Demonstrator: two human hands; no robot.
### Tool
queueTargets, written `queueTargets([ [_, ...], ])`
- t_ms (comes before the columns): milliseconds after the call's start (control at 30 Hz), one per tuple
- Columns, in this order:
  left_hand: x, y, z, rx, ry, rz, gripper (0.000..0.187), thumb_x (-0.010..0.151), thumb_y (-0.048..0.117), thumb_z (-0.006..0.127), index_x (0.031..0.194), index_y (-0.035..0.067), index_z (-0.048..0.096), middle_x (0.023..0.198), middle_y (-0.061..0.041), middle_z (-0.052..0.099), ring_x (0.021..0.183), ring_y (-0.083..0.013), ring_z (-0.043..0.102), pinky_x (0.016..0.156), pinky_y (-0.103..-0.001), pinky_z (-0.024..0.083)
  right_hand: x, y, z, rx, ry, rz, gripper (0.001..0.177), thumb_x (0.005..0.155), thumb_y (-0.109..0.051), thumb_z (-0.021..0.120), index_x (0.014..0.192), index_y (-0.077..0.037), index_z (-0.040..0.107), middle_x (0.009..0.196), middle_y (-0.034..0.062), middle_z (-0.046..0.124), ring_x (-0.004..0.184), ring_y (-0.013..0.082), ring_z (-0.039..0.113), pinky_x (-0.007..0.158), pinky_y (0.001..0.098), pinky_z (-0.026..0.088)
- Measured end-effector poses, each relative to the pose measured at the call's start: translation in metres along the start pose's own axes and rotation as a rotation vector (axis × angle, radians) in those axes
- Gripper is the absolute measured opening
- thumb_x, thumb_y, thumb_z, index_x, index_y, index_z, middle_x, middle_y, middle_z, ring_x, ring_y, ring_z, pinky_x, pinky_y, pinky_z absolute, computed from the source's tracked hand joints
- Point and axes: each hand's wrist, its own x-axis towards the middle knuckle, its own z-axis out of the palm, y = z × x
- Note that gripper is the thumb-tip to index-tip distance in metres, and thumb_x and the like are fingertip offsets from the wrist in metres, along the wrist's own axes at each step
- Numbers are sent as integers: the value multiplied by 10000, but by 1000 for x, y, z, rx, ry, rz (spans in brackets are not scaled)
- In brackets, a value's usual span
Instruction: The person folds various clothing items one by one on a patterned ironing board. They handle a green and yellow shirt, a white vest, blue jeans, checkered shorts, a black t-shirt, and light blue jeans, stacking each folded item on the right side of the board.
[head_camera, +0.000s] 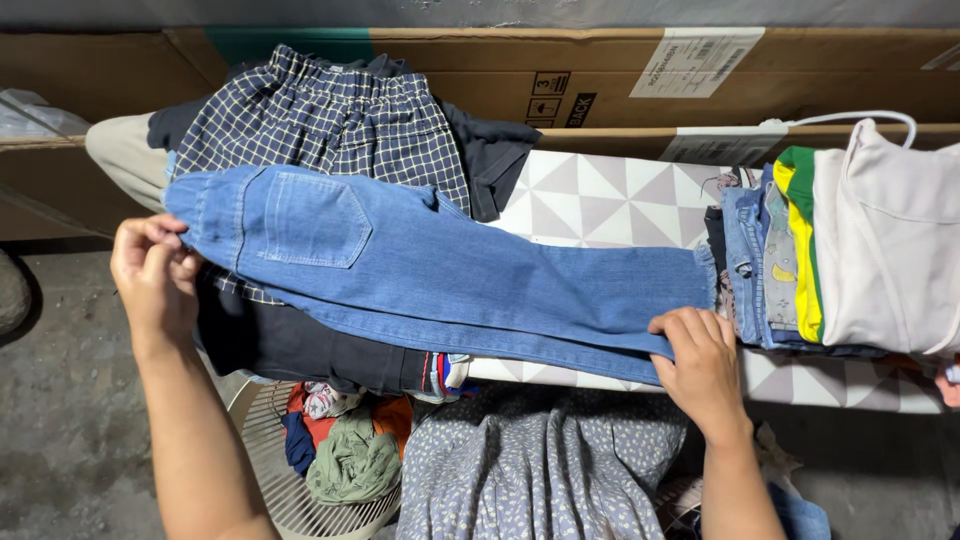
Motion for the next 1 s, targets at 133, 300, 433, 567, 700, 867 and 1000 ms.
queueTargets([
  [133,-1,-27,-11,171,-21,236,430,1023,-180,749,1169,80,440,1126,-42,491,1007,-93,489,919,-226,416,-15,11,12,-16,-3,86,320,663,-52,749,961,-92,637,970,50,626,1018,277,589,976,436,424],
  [300,-17,-9,-16,276,-28,283,557,1019,-184,789,1255,103,375,1267,-46,414,1152,-90,477,1044,-238,454,-39,21,1,-176,79,126,290,656,34,717,885,-121,632,949,27,612,1029,284,580,992,441,412],
  [433,-46,2,-4,439,19,172,579,999,-151,780,1302,108,361,1262,-43,402,1056,-83,467,934,-229,436,-43,19,-8,-24,-132,149,359,589,20,703,924,-105,677,987,49,643,1070,279,591,1030,440,415],
  [567,-51,10,17,468,120,20,551,999,-42,745,1348,126,353,1351,-24,400,994,-111,530,761,-261,427,-35,21,-26,218,-162,208,308,712,-149,792,996,-82,690,1019,85,662,992,291,619,884,431,461],
  [700,-41,-5,5,404,179,40,511,1010,9,716,1374,107,370,1342,-67,468,1065,-114,568,824,-252,467,-5,13,-16,305,-82,264,218,905,-167,710,1095,-69,670,1093,78,689,924,259,666,863,391,524],
  [867,-27,-48,-38,374,68,200,577,1105,-118,751,1497,38,357,1395,-112,437,1271,-161,516,1075,-293,501,59,14,24,77,0,62,262,904,-147,725,1132,-29,668,1113,116,645,1046,334,617,871,446,491],
  [1000,-33,-47,-28,343,99,191,591,1063,-96,745,1472,58,347,1408,-125,418,1251,-178,534,1124,-324,533,71,21,26,12,-49,61,187,849,-177,772,980,-88,673,1017,76,612,1040,325,555,907,438,464],
])
